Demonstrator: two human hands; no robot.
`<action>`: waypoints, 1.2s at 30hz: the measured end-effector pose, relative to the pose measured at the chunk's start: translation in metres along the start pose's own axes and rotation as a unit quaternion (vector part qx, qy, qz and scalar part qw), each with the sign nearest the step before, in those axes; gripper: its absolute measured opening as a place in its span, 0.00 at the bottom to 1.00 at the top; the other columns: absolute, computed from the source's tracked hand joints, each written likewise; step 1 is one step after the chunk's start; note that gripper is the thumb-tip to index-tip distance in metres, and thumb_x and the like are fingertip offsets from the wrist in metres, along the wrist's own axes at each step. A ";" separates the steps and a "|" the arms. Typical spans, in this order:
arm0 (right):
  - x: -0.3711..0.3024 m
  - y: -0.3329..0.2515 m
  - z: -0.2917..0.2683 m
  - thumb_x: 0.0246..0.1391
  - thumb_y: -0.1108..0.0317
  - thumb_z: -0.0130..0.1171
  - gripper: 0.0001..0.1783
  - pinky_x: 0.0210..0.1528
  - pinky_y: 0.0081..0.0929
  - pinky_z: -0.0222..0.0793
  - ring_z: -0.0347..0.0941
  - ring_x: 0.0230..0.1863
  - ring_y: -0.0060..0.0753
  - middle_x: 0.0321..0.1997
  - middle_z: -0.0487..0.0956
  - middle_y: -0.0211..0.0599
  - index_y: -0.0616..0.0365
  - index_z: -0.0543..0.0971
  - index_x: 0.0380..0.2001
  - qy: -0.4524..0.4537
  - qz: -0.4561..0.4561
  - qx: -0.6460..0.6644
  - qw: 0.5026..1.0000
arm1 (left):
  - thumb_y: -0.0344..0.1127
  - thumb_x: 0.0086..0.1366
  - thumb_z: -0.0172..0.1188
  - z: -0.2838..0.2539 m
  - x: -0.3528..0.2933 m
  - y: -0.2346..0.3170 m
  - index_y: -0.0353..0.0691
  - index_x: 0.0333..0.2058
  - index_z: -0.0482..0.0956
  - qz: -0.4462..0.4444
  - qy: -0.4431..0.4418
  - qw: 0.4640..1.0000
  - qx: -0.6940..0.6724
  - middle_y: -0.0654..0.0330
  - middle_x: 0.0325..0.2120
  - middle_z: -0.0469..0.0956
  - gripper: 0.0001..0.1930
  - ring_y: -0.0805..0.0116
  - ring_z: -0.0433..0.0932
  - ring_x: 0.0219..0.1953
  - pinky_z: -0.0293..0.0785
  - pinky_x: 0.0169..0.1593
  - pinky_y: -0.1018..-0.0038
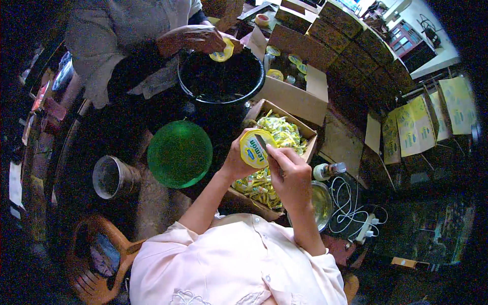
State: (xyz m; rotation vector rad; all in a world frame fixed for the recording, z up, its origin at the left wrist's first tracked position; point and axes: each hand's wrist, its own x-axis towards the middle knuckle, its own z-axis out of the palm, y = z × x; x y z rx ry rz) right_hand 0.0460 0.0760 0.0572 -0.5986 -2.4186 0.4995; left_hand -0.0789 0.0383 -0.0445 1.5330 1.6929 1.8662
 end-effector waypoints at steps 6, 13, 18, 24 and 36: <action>0.000 0.001 -0.001 0.40 0.78 0.56 0.13 0.29 0.28 0.68 0.73 0.26 0.39 0.27 0.75 0.41 0.59 0.76 0.35 -0.012 0.003 -0.001 1.000 | 0.34 0.36 0.67 0.001 0.003 0.011 0.37 0.36 0.68 -0.039 -0.004 0.998 -0.047 0.57 0.32 0.70 0.25 0.62 0.73 0.35 0.70 0.41 0.73; 0.001 -0.001 -0.003 0.40 0.79 0.56 0.14 0.30 0.28 0.69 0.73 0.28 0.39 0.28 0.75 0.42 0.59 0.76 0.35 -0.023 0.004 -0.007 1.000 | 0.32 0.37 0.67 0.000 0.007 0.015 0.36 0.37 0.67 -0.033 -0.008 0.998 -0.058 0.57 0.31 0.70 0.26 0.64 0.73 0.33 0.70 0.40 0.73; 0.002 -0.002 -0.003 0.39 0.78 0.56 0.15 0.31 0.28 0.69 0.73 0.28 0.39 0.28 0.75 0.41 0.59 0.76 0.36 -0.030 0.003 -0.024 0.999 | 0.33 0.36 0.67 0.000 0.006 0.012 0.36 0.37 0.67 -0.022 -0.007 0.997 -0.073 0.57 0.31 0.71 0.26 0.63 0.73 0.33 0.70 0.40 0.73; 0.001 0.002 0.002 0.39 0.78 0.56 0.15 0.30 0.29 0.69 0.73 0.27 0.38 0.28 0.75 0.41 0.58 0.76 0.35 -0.033 0.004 -0.017 0.999 | 0.33 0.36 0.67 0.002 0.005 0.005 0.36 0.37 0.66 -0.020 -0.005 0.999 -0.033 0.57 0.31 0.71 0.27 0.62 0.73 0.33 0.70 0.40 0.73; 0.003 0.005 0.004 0.33 0.81 0.52 0.19 0.35 0.33 0.68 0.72 0.31 0.42 0.28 0.73 0.40 0.60 0.75 0.35 -0.063 0.010 -0.012 0.998 | 0.34 0.33 0.69 0.005 0.003 -0.004 0.39 0.38 0.66 -0.058 -0.012 0.997 -0.056 0.59 0.32 0.73 0.30 0.70 0.73 0.34 0.70 0.41 0.75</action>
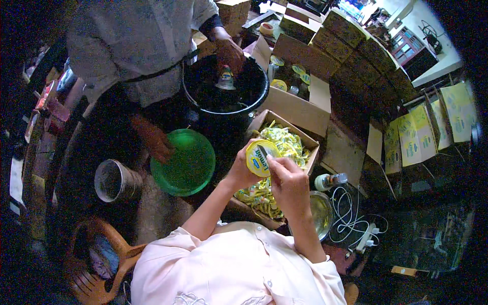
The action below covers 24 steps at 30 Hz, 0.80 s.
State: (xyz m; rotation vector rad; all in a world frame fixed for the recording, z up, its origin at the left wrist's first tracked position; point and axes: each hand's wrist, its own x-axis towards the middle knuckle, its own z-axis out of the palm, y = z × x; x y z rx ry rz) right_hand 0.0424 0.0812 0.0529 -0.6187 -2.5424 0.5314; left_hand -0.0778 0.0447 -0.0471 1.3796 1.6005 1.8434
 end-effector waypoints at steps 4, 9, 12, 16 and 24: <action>0.000 0.003 0.004 0.32 0.81 0.51 0.18 0.35 0.33 0.68 0.72 0.31 0.43 0.29 0.73 0.41 0.62 0.75 0.34 -0.001 -0.002 -0.006 1.000 | 0.34 0.34 0.68 0.000 0.002 0.002 0.39 0.38 0.66 -0.027 0.023 0.999 -0.007 0.60 0.32 0.72 0.29 0.70 0.73 0.35 0.70 0.41 0.75; 0.000 0.004 0.004 0.34 0.81 0.51 0.17 0.35 0.33 0.69 0.72 0.31 0.41 0.29 0.73 0.40 0.61 0.75 0.34 -0.015 0.002 -0.013 1.000 | 0.32 0.36 0.68 -0.004 0.004 0.002 0.38 0.38 0.67 -0.028 0.016 0.999 -0.028 0.60 0.32 0.72 0.28 0.70 0.73 0.34 0.70 0.41 0.75; -0.004 0.004 0.002 0.36 0.81 0.50 0.16 0.34 0.33 0.69 0.72 0.31 0.40 0.29 0.74 0.39 0.60 0.75 0.33 -0.019 -0.002 -0.026 0.999 | 0.33 0.34 0.69 -0.008 0.006 -0.003 0.38 0.38 0.67 0.013 0.028 0.999 0.037 0.60 0.32 0.72 0.29 0.70 0.73 0.34 0.70 0.41 0.75; -0.008 0.006 0.000 0.37 0.80 0.51 0.15 0.34 0.32 0.69 0.72 0.30 0.40 0.28 0.74 0.38 0.59 0.75 0.34 -0.031 0.000 -0.016 0.999 | 0.33 0.33 0.69 -0.014 0.007 -0.001 0.36 0.39 0.65 -0.023 0.041 0.999 0.009 0.58 0.32 0.71 0.31 0.67 0.73 0.34 0.70 0.41 0.75; -0.015 0.008 -0.008 0.37 0.80 0.52 0.15 0.33 0.32 0.69 0.72 0.30 0.40 0.28 0.74 0.38 0.58 0.76 0.34 -0.037 -0.009 -0.014 0.999 | 0.32 0.33 0.69 -0.019 0.007 -0.011 0.36 0.39 0.66 0.004 0.024 0.998 0.057 0.58 0.34 0.70 0.31 0.67 0.73 0.36 0.69 0.42 0.76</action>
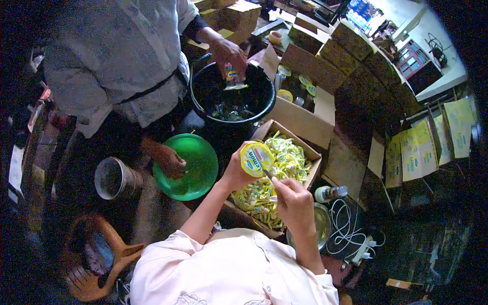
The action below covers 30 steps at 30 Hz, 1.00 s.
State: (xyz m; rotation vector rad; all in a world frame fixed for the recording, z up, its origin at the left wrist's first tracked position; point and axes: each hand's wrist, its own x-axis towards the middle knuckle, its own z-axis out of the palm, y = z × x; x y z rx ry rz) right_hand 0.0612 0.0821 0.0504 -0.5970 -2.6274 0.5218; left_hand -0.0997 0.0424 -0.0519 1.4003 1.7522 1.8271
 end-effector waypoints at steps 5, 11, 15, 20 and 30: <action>0.002 0.003 -0.013 0.38 0.80 0.52 0.14 0.29 0.31 0.69 0.72 0.27 0.40 0.26 0.74 0.40 0.57 0.76 0.33 -0.004 0.008 0.032 0.999 | 0.31 0.34 0.69 -0.006 0.005 0.003 0.37 0.34 0.69 0.008 -0.010 1.000 0.000 0.61 0.30 0.73 0.25 0.70 0.74 0.33 0.70 0.40 0.77; 0.024 0.023 -0.017 0.37 0.79 0.53 0.15 0.30 0.30 0.69 0.72 0.28 0.39 0.25 0.74 0.40 0.56 0.77 0.33 0.014 -0.092 0.064 0.994 | 0.31 0.33 0.71 -0.018 0.011 0.003 0.37 0.37 0.70 -0.027 -0.152 0.973 -0.169 0.65 0.29 0.75 0.28 0.79 0.71 0.31 0.69 0.41 0.78; 0.036 0.021 -0.015 0.37 0.79 0.53 0.15 0.30 0.31 0.68 0.71 0.28 0.40 0.26 0.74 0.40 0.56 0.76 0.33 -0.015 -0.140 0.074 0.987 | 0.30 0.33 0.70 -0.022 0.012 0.016 0.37 0.35 0.72 -0.056 -0.193 0.959 -0.200 0.65 0.28 0.75 0.25 0.79 0.71 0.30 0.70 0.39 0.79; 0.042 0.016 -0.013 0.38 0.78 0.53 0.15 0.29 0.31 0.67 0.70 0.27 0.40 0.26 0.73 0.38 0.55 0.76 0.34 -0.033 -0.164 0.064 0.984 | 0.30 0.33 0.69 -0.022 0.015 0.015 0.38 0.33 0.73 -0.059 -0.239 0.941 -0.231 0.65 0.28 0.75 0.23 0.80 0.71 0.30 0.70 0.38 0.80; 0.043 0.020 -0.010 0.34 0.79 0.53 0.18 0.28 0.31 0.67 0.70 0.26 0.39 0.25 0.73 0.37 0.54 0.76 0.35 -0.044 -0.177 0.066 0.981 | 0.32 0.31 0.71 -0.018 0.016 0.006 0.39 0.31 0.71 -0.051 -0.262 0.935 -0.233 0.66 0.27 0.74 0.24 0.81 0.70 0.29 0.70 0.37 0.80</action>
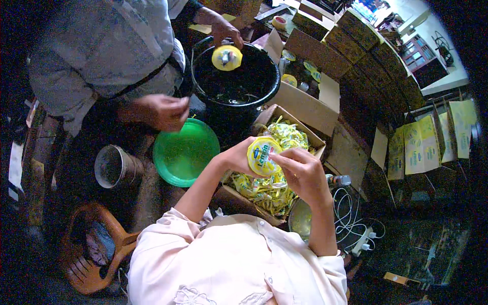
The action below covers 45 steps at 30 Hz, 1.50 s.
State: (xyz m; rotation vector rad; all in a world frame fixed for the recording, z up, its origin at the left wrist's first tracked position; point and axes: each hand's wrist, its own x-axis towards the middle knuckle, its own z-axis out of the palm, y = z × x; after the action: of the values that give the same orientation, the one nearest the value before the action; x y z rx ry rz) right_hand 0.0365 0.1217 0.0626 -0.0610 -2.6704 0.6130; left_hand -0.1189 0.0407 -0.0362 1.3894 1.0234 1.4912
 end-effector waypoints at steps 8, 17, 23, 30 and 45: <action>-0.001 -0.003 -0.001 0.31 0.81 0.51 0.22 0.31 0.31 0.69 0.70 0.29 0.38 0.28 0.73 0.36 0.52 0.75 0.36 -0.018 0.013 -0.011 1.000 | 0.33 0.33 0.71 0.000 0.002 0.001 0.38 0.30 0.71 -0.017 -0.014 1.000 0.000 0.66 0.25 0.74 0.23 0.82 0.70 0.28 0.70 0.34 0.80; -0.008 -0.002 -0.008 0.30 0.80 0.53 0.20 0.30 0.29 0.69 0.71 0.29 0.36 0.27 0.73 0.35 0.53 0.76 0.34 -0.035 0.026 -0.045 0.998 | 0.31 0.33 0.71 -0.004 0.003 0.010 0.39 0.33 0.72 -0.005 -0.025 1.000 -0.017 0.65 0.28 0.75 0.23 0.80 0.71 0.31 0.70 0.38 0.78; -0.007 -0.002 -0.011 0.33 0.78 0.53 0.19 0.30 0.29 0.69 0.71 0.28 0.35 0.27 0.73 0.33 0.52 0.76 0.34 -0.044 0.027 -0.065 0.997 | 0.32 0.33 0.71 -0.003 0.005 0.010 0.38 0.33 0.72 -0.017 -0.027 0.999 -0.028 0.64 0.29 0.75 0.24 0.79 0.72 0.31 0.70 0.39 0.78; -0.009 0.000 -0.011 0.34 0.78 0.52 0.17 0.31 0.28 0.70 0.71 0.30 0.34 0.27 0.73 0.32 0.51 0.77 0.33 -0.064 0.030 -0.084 0.994 | 0.31 0.33 0.70 -0.009 0.002 0.009 0.38 0.34 0.73 -0.018 -0.026 0.999 -0.001 0.65 0.29 0.75 0.24 0.80 0.71 0.31 0.69 0.40 0.79; -0.048 0.015 -0.021 0.38 0.81 0.54 0.15 0.28 0.26 0.68 0.72 0.26 0.35 0.25 0.75 0.40 0.55 0.78 0.33 0.074 0.110 -0.054 0.990 | 0.32 0.31 0.72 -0.026 0.002 0.009 0.39 0.34 0.71 0.013 0.080 0.996 0.022 0.66 0.31 0.74 0.27 0.78 0.70 0.34 0.67 0.43 0.78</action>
State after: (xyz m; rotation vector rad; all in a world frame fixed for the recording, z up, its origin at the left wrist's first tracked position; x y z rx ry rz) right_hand 0.0881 0.1375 0.0563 -0.4191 -2.5675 0.5079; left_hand -0.1454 0.0388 -0.0282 1.3354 1.1474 1.6281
